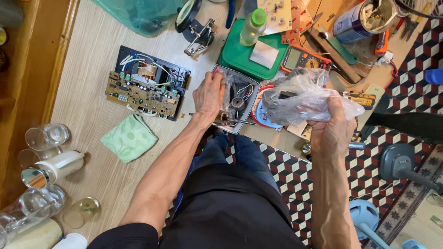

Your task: The person disassembles a standing fan, removes the front grille and fan blade, searches through a parts box for a small component, and then reassembles the fan by attaching the blade and grille back onto the motor housing.

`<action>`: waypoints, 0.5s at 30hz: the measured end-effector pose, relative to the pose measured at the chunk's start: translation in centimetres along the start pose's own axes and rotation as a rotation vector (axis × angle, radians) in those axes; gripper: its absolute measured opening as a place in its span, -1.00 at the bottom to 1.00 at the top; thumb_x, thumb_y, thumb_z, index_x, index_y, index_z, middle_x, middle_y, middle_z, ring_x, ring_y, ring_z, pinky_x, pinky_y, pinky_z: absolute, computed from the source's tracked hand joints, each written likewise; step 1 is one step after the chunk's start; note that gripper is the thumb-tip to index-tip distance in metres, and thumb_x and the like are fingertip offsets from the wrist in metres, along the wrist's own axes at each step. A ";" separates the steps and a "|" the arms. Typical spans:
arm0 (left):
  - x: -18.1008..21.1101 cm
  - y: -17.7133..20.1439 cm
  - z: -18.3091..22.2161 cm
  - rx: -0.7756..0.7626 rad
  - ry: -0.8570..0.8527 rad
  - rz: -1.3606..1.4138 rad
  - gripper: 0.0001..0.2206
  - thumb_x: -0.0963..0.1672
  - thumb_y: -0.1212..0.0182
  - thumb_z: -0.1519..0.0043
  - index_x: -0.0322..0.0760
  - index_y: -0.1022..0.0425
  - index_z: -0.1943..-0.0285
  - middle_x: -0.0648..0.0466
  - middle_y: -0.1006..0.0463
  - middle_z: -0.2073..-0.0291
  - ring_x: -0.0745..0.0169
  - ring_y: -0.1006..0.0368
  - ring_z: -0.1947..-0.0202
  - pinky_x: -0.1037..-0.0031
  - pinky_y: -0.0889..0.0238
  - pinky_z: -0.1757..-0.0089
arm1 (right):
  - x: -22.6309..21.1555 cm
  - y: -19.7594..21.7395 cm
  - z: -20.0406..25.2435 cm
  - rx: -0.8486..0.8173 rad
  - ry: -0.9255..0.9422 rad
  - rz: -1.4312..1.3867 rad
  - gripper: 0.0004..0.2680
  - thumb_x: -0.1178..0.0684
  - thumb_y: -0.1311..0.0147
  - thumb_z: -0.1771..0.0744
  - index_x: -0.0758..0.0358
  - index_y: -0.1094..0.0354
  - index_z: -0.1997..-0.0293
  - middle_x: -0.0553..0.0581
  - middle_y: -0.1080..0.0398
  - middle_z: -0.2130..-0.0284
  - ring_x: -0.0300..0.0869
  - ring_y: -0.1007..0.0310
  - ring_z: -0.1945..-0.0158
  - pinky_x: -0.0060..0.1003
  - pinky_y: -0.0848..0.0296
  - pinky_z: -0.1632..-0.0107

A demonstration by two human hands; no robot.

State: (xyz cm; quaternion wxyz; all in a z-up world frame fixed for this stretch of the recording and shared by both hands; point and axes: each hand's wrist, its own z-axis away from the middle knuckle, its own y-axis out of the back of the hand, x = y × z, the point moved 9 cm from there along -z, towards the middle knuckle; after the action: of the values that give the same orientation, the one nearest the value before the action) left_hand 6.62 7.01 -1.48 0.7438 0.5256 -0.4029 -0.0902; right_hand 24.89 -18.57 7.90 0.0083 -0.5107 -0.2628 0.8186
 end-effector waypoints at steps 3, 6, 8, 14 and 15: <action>-0.5 -0.4 0.6 0.000 -0.003 0.058 -0.79 -0.17 -0.25 -0.26 -0.24 -0.42 -0.05 -0.03 -0.44 0.06 -0.05 -0.50 0.12 0.09 -0.41 0.23 | 0.5 0.5 -0.6 0.018 -0.026 0.043 -0.81 0.15 0.06 -0.45 0.53 -0.25 -0.11 0.33 -0.45 0.01 0.06 -0.59 0.02 0.06 -0.70 0.04; 1.6 -3.0 2.8 -0.075 -0.190 0.120 -0.81 -0.20 -0.21 -0.26 -0.29 -0.42 -0.02 0.00 -0.43 0.09 0.00 -0.50 0.14 0.18 -0.45 0.21 | 1.4 1.2 -0.3 0.052 -0.079 0.037 -0.80 0.12 0.04 -0.45 0.51 -0.27 -0.10 0.32 -0.46 0.04 0.04 -0.60 0.05 0.04 -0.70 0.05; 5.2 -5.8 4.7 -0.184 -0.550 0.074 -0.85 -0.23 -0.26 -0.16 -0.22 -0.48 0.11 0.04 -0.45 0.18 -0.02 -0.50 0.09 0.14 -0.43 0.09 | 1.5 1.2 -0.4 0.051 -0.079 0.029 -0.81 0.12 0.03 -0.44 0.49 -0.27 -0.10 0.30 -0.46 0.04 0.03 -0.59 0.03 0.04 -0.69 0.03; 4.5 -12.3 1.7 -0.444 -0.523 -0.256 -0.53 -0.18 -0.51 0.13 -0.32 -0.45 0.04 -0.08 -0.47 0.09 -0.12 -0.46 0.07 0.11 -0.41 0.14 | 1.4 2.0 -0.3 0.057 -0.078 0.036 -0.83 0.14 0.02 -0.44 0.47 -0.28 -0.08 0.27 -0.46 0.06 0.00 -0.59 0.03 0.04 -0.69 0.02; 4.6 -12.1 1.3 -0.441 -0.518 -0.273 -0.49 -0.17 -0.54 0.15 -0.31 -0.43 0.01 -0.08 -0.46 0.10 -0.12 -0.46 0.08 0.11 -0.41 0.16 | 1.5 2.1 -0.5 0.064 -0.085 0.040 -0.83 0.14 0.02 -0.43 0.46 -0.28 -0.07 0.27 -0.47 0.06 0.00 -0.59 0.04 0.03 -0.69 0.02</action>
State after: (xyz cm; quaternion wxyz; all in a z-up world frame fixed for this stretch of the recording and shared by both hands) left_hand 12.24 -1.66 -9.39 0.6936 0.3613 -0.4749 -0.4035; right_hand 25.13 -19.76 5.60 -0.0029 -0.4800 -0.2262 0.8476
